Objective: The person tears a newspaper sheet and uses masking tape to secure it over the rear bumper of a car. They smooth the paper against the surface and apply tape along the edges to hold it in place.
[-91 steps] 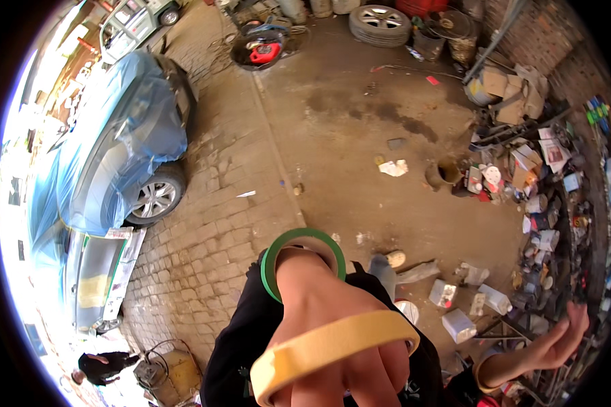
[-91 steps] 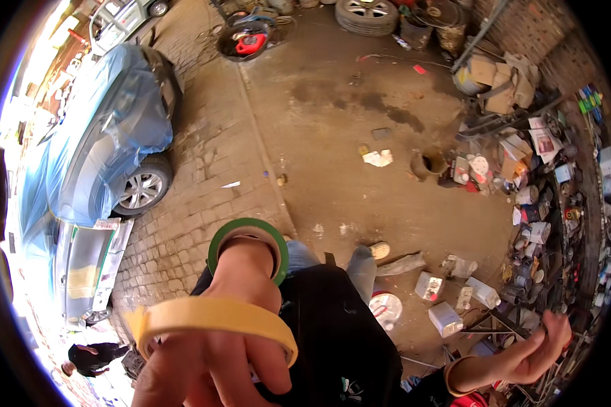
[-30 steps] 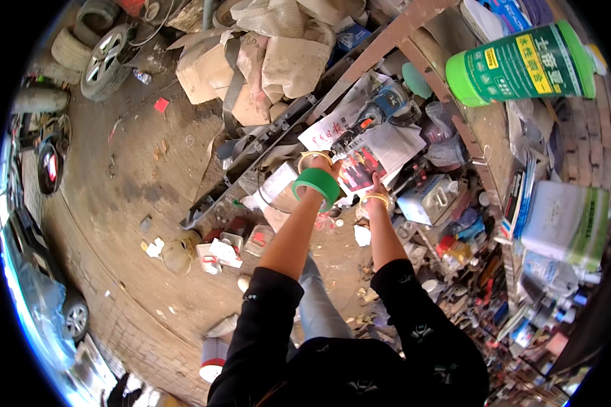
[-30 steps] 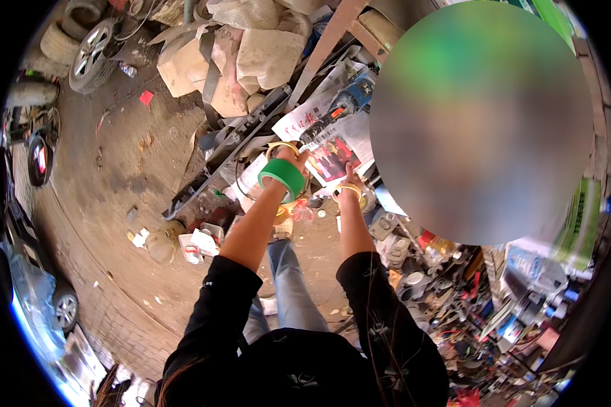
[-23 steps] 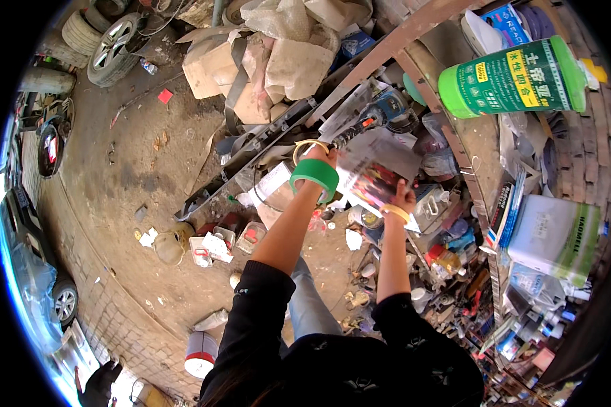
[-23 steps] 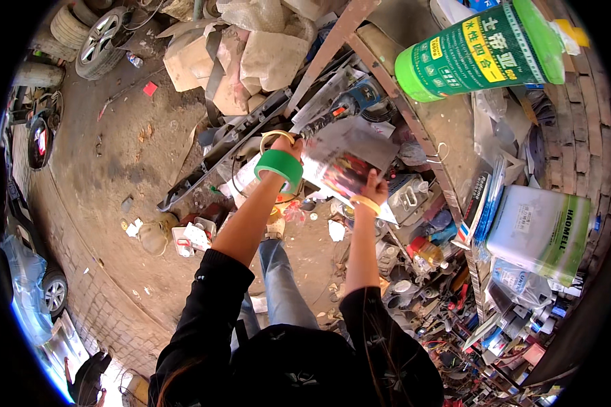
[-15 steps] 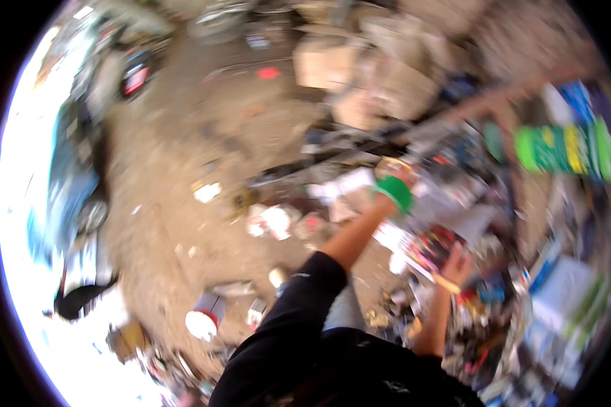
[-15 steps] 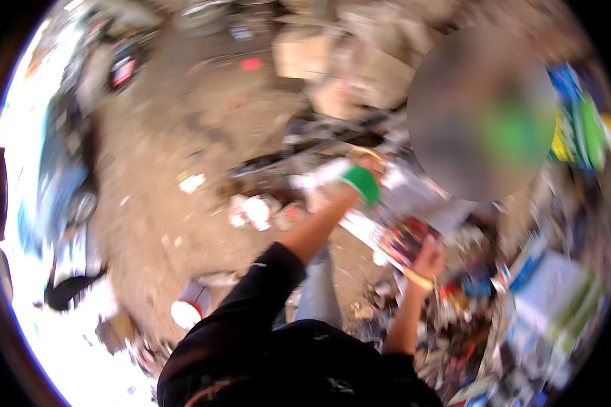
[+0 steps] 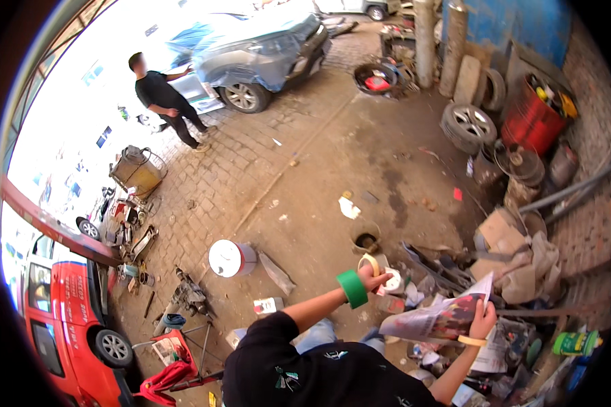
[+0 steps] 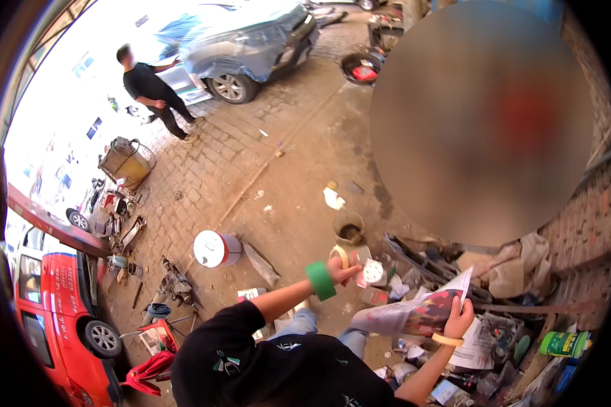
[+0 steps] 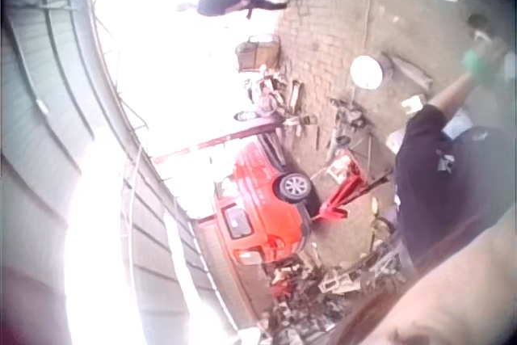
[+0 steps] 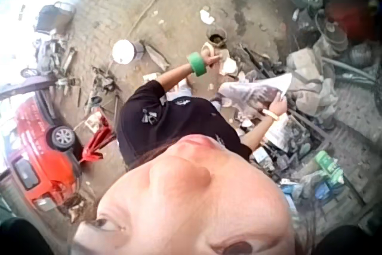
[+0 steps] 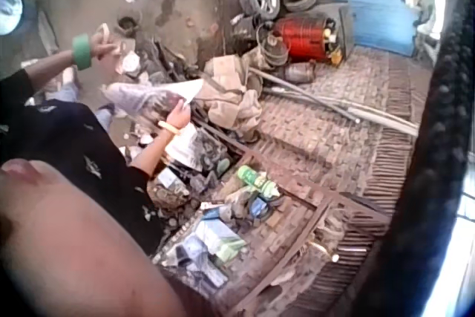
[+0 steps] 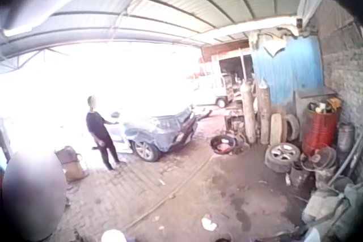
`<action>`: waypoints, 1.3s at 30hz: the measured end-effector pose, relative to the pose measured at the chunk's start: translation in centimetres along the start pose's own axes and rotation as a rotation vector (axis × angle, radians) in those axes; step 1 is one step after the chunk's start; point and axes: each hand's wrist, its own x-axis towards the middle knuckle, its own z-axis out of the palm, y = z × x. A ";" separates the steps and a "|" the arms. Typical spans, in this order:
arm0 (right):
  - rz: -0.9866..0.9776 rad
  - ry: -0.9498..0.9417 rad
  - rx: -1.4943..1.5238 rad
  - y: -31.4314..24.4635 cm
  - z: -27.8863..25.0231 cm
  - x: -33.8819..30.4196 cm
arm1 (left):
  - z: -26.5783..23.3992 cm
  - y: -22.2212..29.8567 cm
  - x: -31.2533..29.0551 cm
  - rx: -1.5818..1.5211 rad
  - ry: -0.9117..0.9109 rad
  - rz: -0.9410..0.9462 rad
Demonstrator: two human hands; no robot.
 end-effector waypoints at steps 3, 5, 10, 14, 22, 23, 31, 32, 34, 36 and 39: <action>-0.125 0.031 -0.433 -1.3 6.2 0.0 | -7.6 -3.5 -4.1 -0.068 0.179 0.048; -0.257 0.111 -0.424 -8.6 9.8 0.2 | -12.4 -5.0 -6.3 -0.160 0.216 0.045; -0.396 -0.014 -0.276 -17.0 20.3 2.3 | -20.5 -7.1 -15.9 -0.265 0.463 -0.079; -0.405 -0.206 -0.091 -26.5 27.3 1.3 | -25.5 -9.6 -20.9 -0.358 0.551 0.040; -0.473 -0.531 0.229 -36.9 40.0 1.4 | -29.1 -13.3 -19.8 -0.555 0.704 0.074; -0.453 -0.553 0.302 -37.7 41.3 1.5 | -29.1 -12.7 -19.2 -0.572 0.723 0.068; -0.477 -0.628 0.356 -40.7 52.7 8.2 | -35.5 -8.1 -10.5 -0.724 0.503 0.048; -0.464 -0.639 0.368 -40.9 53.5 9.4 | -36.3 -7.3 -9.1 -0.669 0.491 0.051; -0.436 -0.653 0.390 -41.2 55.0 12.1 | -38.2 -5.6 -6.0 -0.560 0.457 0.055; -0.418 -0.603 0.441 -41.8 56.2 14.8 | -40.2 -3.0 -3.6 -0.428 0.503 0.000; -0.327 -0.539 0.546 -41.0 58.8 19.3 | -42.5 0.0 -0.1 -0.404 0.547 -0.018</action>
